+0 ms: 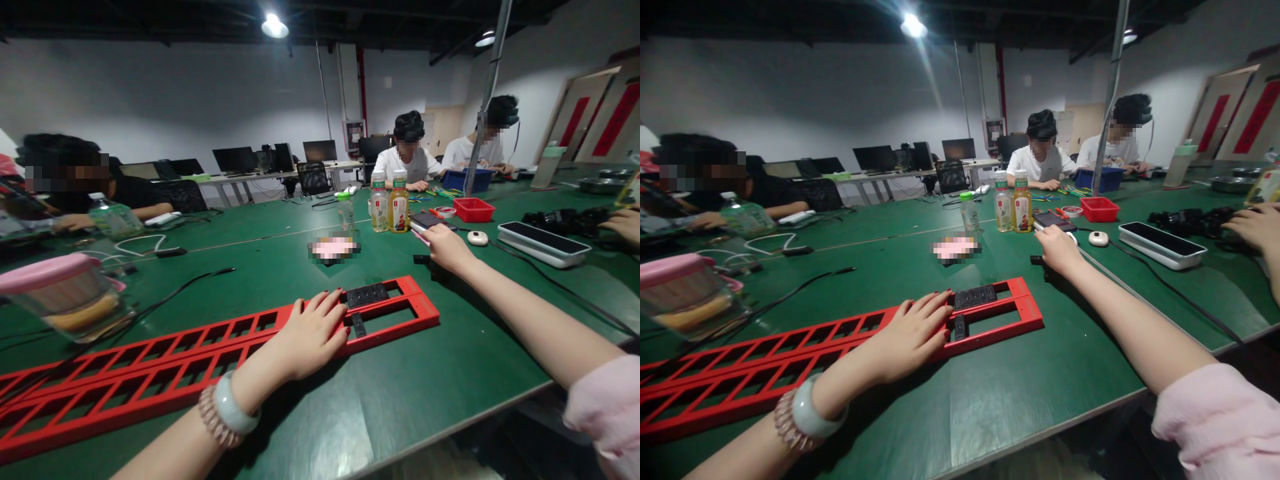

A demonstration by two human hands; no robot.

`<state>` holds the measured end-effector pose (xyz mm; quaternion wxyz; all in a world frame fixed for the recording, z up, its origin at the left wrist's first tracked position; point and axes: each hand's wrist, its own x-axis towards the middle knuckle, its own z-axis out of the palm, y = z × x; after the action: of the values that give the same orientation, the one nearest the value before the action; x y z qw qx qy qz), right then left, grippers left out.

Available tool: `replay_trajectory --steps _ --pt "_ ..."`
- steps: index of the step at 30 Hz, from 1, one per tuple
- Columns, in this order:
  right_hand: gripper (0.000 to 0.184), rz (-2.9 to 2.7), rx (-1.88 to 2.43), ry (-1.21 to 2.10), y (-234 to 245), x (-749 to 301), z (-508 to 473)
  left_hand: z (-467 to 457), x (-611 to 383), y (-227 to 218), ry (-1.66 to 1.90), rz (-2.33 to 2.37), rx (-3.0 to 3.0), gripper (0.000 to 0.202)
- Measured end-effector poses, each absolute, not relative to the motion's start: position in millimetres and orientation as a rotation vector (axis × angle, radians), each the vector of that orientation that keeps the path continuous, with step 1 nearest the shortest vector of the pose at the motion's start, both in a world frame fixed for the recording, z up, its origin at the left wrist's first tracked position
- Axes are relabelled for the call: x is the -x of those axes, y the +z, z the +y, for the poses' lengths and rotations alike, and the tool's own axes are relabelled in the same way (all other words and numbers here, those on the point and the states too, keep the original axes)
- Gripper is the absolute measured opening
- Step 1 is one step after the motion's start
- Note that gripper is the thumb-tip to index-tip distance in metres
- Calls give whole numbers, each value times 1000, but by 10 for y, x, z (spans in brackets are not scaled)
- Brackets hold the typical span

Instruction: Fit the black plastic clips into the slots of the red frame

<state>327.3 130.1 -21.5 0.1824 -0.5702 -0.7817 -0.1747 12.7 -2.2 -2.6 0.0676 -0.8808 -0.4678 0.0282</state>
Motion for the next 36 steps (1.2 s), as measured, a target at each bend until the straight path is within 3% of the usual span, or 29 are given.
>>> replay_trajectory --steps 12,19,24,36 --pt "36 -2343 1487 -139 -462 -3260 1438 3 -114 -26 85 -1420 2655 42" --pt "39 -2314 1416 -139 -497 -3228 1447 10 -127 -24 87 -1423 2657 42" --pt "25 -2355 1419 -121 -510 -3222 1466 -1 -112 -29 108 -1426 2656 41" --pt "28 -2320 1525 -81 -436 -3229 1457 2 -122 -13 86 -1434 2662 42"
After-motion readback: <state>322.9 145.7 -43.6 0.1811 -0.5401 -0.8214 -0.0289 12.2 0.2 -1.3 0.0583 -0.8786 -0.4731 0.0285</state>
